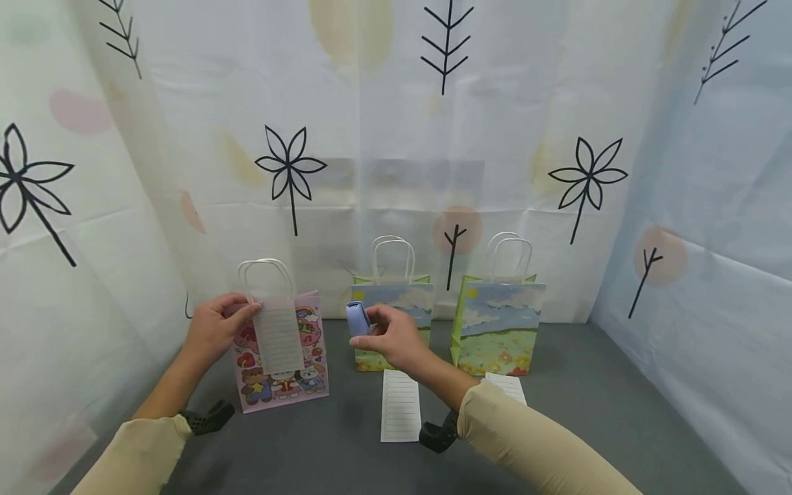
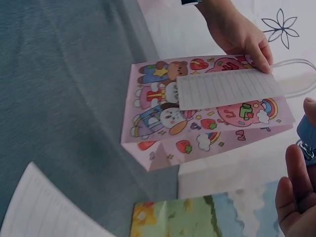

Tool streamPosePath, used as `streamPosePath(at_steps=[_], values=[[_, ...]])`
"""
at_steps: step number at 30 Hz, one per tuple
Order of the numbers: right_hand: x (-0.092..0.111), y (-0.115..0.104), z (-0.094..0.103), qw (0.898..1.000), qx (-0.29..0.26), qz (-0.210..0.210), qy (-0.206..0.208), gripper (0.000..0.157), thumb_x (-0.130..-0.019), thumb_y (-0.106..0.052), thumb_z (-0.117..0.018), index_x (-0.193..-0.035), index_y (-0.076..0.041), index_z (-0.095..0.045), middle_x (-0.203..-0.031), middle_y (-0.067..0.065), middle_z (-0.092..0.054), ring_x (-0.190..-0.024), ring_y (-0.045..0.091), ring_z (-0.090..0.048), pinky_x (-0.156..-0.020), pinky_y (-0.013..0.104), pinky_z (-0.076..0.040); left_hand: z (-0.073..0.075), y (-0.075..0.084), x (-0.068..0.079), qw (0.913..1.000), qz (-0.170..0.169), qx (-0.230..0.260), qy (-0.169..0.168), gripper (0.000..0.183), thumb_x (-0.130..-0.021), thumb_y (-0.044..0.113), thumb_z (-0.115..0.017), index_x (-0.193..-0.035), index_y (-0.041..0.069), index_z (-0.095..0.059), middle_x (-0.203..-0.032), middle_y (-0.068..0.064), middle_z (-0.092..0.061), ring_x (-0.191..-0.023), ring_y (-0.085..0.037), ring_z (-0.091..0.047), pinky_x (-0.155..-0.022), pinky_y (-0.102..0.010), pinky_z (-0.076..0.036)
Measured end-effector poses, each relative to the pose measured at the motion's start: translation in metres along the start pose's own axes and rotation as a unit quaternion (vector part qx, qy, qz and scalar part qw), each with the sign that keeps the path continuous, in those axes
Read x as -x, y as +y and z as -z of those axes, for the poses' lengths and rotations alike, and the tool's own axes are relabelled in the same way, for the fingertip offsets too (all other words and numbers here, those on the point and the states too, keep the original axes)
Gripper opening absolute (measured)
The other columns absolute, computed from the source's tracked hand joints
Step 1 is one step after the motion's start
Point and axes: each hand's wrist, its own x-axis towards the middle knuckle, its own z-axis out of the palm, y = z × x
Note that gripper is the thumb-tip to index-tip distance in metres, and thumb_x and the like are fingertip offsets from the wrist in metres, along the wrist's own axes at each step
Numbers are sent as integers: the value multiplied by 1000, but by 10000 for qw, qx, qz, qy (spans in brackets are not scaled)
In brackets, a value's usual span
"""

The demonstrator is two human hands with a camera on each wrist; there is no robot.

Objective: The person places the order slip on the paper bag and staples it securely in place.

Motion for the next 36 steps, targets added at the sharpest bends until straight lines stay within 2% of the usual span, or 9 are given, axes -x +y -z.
streamPosePath(at_steps=[6, 12, 17, 28, 32, 36], values=[[-16, -6, -15, 10000, 69, 52, 49, 44, -81, -16, -81, -119, -3, -64, -100, 5, -67, -71, 13, -56, -61, 26, -45, 0, -3, 0, 9999, -99, 15, 67, 30, -94, 28, -66, -102, -1, -69, -90, -17, -70, -69, -13, -61, -56, -25, -48], [-29, -11, -30, 9999, 39, 139, 88, 44, -80, -16, -81, -119, -4, -65, -102, 4, -68, -71, 11, -56, -62, 25, -46, 3, -3, 0, 9999, -107, -50, -40, 30, -95, 28, -65, -102, -1, -68, -89, -17, -70, -69, -12, -61, -56, -25, -49], [-37, -15, -39, 9998, -8, 215, 59, 43, -81, -17, -81, -120, -6, -65, -101, 3, -67, -71, 11, -57, -60, 24, -48, 8, -2, -1, 9993, -280, -186, -133, 29, -95, 27, -65, -100, -1, -69, -86, -15, -70, -66, -12, -60, -54, -25, -48], [-47, -24, -55, 9998, -22, 185, 1, 51, -80, -20, -82, -126, -8, -63, -102, -2, -66, -71, 10, -57, -61, 23, -49, 11, 5, -1, 9986, -376, -252, -282, 29, -95, 25, -65, -101, -3, -70, -85, -14, -70, -65, -12, -59, -54, -25, -47], [-51, -26, -60, 9997, -75, 230, -37, 52, -81, -21, -81, -128, -11, -61, -102, -5, -65, -72, 11, -58, -61, 24, -49, 10, 8, -1, 9983, -412, -320, -247, 28, -95, 25, -66, -100, -2, -70, -84, -13, -70, -65, -13, -58, -54, -25, -47], [-55, -27, -68, 9992, -172, 348, -98, 52, -83, -21, -79, -131, -13, -59, -108, -5, -65, -74, 9, -59, -62, 24, -50, 8, 8, 0, 9981, -457, -362, -175, 26, -95, 24, -66, -98, -2, -71, -84, -13, -69, -65, -14, -57, -53, -25, -47]])
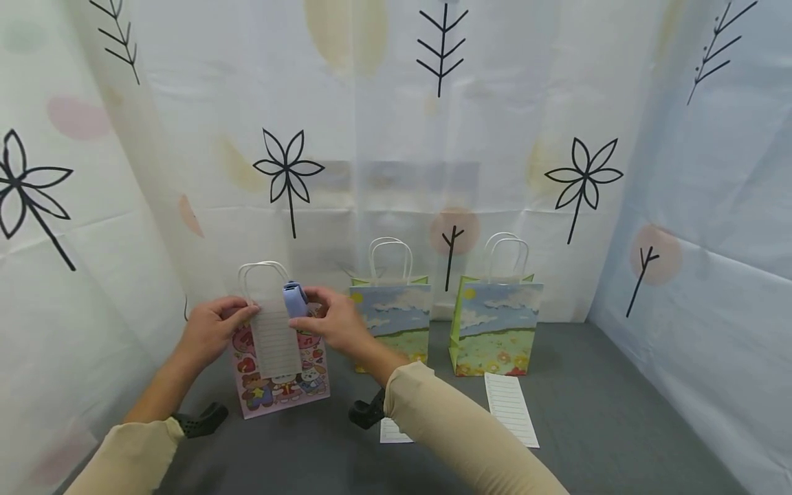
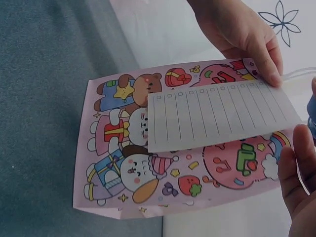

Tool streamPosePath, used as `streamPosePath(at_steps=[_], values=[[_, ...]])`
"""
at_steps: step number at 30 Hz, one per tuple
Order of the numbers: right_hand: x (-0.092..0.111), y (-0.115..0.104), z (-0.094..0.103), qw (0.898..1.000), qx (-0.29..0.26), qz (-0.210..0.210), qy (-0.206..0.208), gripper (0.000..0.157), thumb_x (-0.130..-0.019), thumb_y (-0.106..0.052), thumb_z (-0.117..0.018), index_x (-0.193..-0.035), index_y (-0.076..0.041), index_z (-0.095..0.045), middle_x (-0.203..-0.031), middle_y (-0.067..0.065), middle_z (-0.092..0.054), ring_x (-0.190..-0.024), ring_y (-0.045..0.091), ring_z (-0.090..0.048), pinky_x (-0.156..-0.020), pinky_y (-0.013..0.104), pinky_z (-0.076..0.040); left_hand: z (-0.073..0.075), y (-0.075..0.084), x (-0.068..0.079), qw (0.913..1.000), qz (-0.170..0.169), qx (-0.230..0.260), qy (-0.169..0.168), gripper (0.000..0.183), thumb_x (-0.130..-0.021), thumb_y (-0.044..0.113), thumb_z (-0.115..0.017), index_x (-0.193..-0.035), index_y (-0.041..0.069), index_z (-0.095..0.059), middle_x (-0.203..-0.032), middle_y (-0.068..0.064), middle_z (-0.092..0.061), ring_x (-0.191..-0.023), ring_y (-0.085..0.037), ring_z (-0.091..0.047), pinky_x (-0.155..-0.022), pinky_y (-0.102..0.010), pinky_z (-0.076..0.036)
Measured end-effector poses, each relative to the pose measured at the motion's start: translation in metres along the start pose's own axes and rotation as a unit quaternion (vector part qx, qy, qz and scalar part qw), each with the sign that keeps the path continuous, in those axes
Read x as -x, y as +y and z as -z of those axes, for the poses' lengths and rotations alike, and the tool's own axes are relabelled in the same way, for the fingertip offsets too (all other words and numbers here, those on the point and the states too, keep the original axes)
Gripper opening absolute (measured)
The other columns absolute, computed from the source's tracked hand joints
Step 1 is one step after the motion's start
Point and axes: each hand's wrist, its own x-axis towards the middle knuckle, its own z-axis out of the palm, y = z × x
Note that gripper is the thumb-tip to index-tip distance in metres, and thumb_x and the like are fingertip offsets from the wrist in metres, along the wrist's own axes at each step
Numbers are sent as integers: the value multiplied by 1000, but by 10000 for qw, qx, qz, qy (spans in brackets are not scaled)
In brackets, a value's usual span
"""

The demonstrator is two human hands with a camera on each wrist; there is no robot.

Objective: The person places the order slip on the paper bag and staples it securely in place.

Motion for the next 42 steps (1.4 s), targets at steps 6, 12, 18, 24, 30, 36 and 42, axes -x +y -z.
streamPosePath(at_steps=[6, 12, 18, 24, 30, 36, 42], values=[[-5, -1, -11, 9995, -134, 187, -212, 53, -84, -18, -78, -132, -13, -57, -121, -1, -64, -92, 8, -65, -71, 22, -52, -6, -2, 2, 9999, -76, 26, 93, 25, -96, 24, -63, -97, 0, -70, -82, -12, -69, -64, -16, -58, -52, -26, -49], [-9, -6, -18, 9953, 731, 567, -291, 54, -86, -24, -77, -135, -17, -55, -126, 1, -62, -85, 5, -64, -65, 19, -50, -9, 0, 4, 9994, -237, -11, 249, 22, -96, 22, -64, -95, 1, -71, -80, -11, -69, -63, -15, -57, -51, -25, -46], [-14, -9, -23, 9915, 1039, 646, -436, 53, -88, -27, -74, -136, -19, -52, -126, -1, -62, -74, 7, -62, -59, 19, -49, -10, 1, 7, 9990, -281, -64, 335, 20, -95, 19, -65, -97, 0, -70, -83, -12, -70, -65, -14, -57, -53, -24, -46], [-19, -10, -25, 9798, 1792, 720, -521, 53, -91, -32, -69, -138, -19, -49, -124, -3, -63, -85, 6, -62, -66, 19, -48, -10, -1, 6, 9989, -328, -50, 340, 19, -95, 17, -65, -98, -1, -70, -85, -13, -70, -67, -11, -55, -55, -22, -45], [-22, -14, -26, 9521, 2893, 763, -622, 54, -93, -42, -64, -140, -22, -46, -126, -5, -62, -109, 8, -60, -93, 32, -45, -11, -3, 5, 9986, -374, -57, 380, 14, -95, 11, -65, -98, -2, -70, -87, -14, -71, -69, -7, -56, -57, -19, -45], [-24, -13, -22, 9462, 3087, 641, -727, 54, -91, -45, -63, -138, -24, -47, -121, -4, -64, -102, 8, -61, -76, 24, -48, -11, -1, 5, 9990, -309, 29, 323, 16, -95, 12, -65, -98, -2, -70, -88, -15, -71, -69, -8, -56, -57, -20, -45], [-25, -11, -17, 9451, 3079, 736, -810, 53, -91, -44, -63, -138, -23, -49, -120, -3, -65, -99, 8, -61, -75, 23, -47, -10, 2, 4, 9992, -271, 54, 273, 16, -93, 13, -67, -96, -1, -71, -84, -12, -70, -67, -9, -54, -55, -21, -45]])
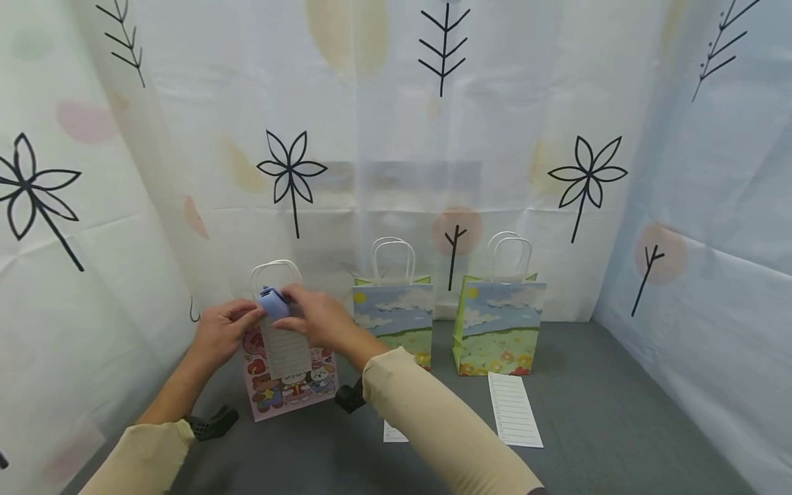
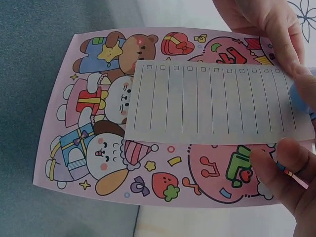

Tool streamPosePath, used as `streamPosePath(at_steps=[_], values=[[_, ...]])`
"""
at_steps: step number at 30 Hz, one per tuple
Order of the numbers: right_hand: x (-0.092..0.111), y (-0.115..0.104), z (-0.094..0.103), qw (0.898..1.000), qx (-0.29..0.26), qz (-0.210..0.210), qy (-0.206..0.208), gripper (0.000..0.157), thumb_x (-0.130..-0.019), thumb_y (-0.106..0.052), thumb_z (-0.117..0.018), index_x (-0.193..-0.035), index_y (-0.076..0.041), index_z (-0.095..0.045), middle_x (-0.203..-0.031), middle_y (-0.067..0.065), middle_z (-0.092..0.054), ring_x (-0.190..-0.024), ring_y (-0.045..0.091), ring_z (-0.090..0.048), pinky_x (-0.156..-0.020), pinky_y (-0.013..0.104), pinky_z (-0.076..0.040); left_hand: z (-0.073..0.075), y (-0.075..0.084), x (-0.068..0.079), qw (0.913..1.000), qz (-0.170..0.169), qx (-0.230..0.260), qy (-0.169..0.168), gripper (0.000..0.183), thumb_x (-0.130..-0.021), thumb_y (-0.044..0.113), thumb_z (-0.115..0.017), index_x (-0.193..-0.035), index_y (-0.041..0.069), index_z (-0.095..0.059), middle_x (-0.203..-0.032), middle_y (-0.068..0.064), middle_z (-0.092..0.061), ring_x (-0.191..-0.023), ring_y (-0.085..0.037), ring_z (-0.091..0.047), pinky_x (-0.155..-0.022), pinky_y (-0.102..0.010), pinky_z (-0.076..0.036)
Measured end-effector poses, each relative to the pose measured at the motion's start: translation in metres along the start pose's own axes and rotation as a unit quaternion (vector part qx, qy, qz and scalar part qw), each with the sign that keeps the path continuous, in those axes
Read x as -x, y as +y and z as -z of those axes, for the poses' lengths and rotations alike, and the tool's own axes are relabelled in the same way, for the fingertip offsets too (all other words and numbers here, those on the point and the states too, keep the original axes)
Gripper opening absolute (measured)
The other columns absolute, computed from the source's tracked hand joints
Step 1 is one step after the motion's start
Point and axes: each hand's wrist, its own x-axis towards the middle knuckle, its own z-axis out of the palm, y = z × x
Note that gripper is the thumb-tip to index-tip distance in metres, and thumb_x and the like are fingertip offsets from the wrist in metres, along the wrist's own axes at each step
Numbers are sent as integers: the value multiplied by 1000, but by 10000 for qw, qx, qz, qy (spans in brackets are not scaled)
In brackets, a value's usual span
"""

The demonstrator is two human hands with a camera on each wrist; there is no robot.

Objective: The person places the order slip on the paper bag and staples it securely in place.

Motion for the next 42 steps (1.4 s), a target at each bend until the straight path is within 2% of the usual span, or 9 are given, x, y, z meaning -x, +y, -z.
streamPosePath(at_steps=[7, 14, 20, 25, 32, 42], values=[[-1, 2, 2, 9999, 101, -13, -19, 53, -91, -43, -65, -138, -22, -53, -120, -5, -65, -98, 6, -60, -77, 23, -47, 3, -4, -3, 9996, -150, 36, -219, 15, -93, 12, -67, -97, -2, -72, -79, -9, -67, -64, -8, -51, -54, -22, -44], [-3, 2, 3, 9997, 196, 29, -119, 53, -87, -43, -70, -134, -22, -55, -121, -8, -64, -98, 3, -60, -79, 20, -47, 7, -6, -2, 9985, -145, 87, -516, 20, -97, 16, -62, -100, -2, -71, -83, -9, -66, -67, -11, -52, -56, -24, -44], [-3, 2, 2, 9991, 320, 195, -214, 49, -87, -43, -70, -130, -23, -57, -115, -10, -65, -94, 1, -58, -79, 20, -46, 9, -8, 0, 9985, -97, 3, -546, 19, -97, 13, -62, -101, -3, -71, -87, -12, -68, -70, -11, -54, -59, -24, -46], [-2, 1, 3, 9992, 331, 136, -182, 48, -87, -43, -70, -129, -21, -58, -113, -9, -66, -91, 2, -59, -77, 19, -46, 9, -7, 0, 9983, -94, 42, -565, 21, -97, 15, -62, -102, -2, -72, -89, -12, -69, -71, -11, -55, -60, -24, -47], [-4, -3, 4, 9961, 828, 310, -18, 46, -85, -44, -72, -121, -15, -63, -106, -7, -69, -78, -1, -57, -66, 12, -42, 6, -6, -1, 9984, -114, 38, -558, 19, -96, 14, -63, -102, -2, -72, -88, -12, -69, -70, -12, -54, -59, -24, -46], [-3, -5, 4, 9954, 864, 417, 46, 43, -87, -39, -73, -118, -11, -62, -102, -3, -67, -76, 0, -57, -64, 11, -43, 7, -3, -1, 9982, -16, 83, -597, 21, -97, 15, -63, -102, -2, -72, -88, -13, -68, -70, -13, -53, -59, -24, -46]])
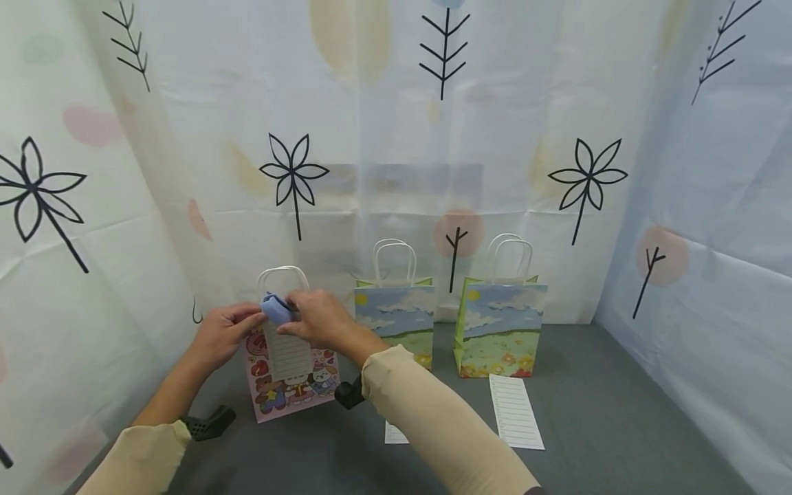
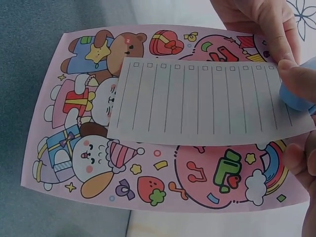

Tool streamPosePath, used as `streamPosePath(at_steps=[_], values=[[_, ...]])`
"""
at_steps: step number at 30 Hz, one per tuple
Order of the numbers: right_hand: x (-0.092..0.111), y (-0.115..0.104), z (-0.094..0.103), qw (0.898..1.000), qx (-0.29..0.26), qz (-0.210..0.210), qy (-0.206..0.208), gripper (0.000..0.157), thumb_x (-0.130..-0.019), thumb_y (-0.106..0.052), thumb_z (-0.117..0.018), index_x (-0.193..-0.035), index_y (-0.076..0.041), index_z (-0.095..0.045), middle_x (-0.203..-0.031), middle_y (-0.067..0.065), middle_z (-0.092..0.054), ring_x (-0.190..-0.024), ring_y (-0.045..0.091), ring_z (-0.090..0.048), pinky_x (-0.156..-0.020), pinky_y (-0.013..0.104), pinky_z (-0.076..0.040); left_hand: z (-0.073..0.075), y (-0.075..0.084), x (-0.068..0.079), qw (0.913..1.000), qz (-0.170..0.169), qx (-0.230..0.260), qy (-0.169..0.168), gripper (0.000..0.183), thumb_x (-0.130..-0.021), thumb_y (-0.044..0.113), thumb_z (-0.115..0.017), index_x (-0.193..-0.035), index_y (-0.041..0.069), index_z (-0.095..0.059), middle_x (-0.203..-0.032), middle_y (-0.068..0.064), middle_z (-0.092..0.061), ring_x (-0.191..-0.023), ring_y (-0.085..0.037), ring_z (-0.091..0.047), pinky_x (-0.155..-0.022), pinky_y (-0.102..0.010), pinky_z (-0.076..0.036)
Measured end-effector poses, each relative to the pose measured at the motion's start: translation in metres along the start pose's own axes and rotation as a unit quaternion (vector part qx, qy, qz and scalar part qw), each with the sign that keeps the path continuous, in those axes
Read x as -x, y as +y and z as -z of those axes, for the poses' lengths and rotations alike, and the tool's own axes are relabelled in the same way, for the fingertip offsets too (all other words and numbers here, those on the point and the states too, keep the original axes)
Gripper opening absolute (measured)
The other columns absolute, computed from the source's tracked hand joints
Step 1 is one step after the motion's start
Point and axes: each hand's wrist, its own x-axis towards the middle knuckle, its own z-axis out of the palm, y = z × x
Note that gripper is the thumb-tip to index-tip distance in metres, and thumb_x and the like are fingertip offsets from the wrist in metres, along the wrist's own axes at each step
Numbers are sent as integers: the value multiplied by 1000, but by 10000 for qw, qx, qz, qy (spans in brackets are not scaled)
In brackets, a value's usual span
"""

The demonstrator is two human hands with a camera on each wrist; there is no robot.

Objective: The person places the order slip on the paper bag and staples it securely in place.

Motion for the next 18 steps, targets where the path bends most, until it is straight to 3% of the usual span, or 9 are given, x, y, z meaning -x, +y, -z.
streamPosePath(at_steps=[10, 18], values=[[0, 1, 0, 9995, 273, 92, 103, 39, -89, -38, -71, -116, -11, -62, -100, -2, -69, -77, 2, -59, -64, 11, -44, -2, 0, -3, 10000, 33, 30, 33, 21, -96, 16, -63, -103, -2, -72, -89, -11, -68, -72, -12, -54, -60, -24, -47], [2, 3, -3, 9999, 75, -56, 142, 49, -87, -41, -72, -127, -16, -59, -111, -5, -67, -90, 4, -61, -74, 16, -46, -1, -2, -4, 9999, -23, 90, 99, 18, -96, 12, -63, -102, -2, -72, -93, -14, -69, -73, -9, -56, -61, -22, -47]])
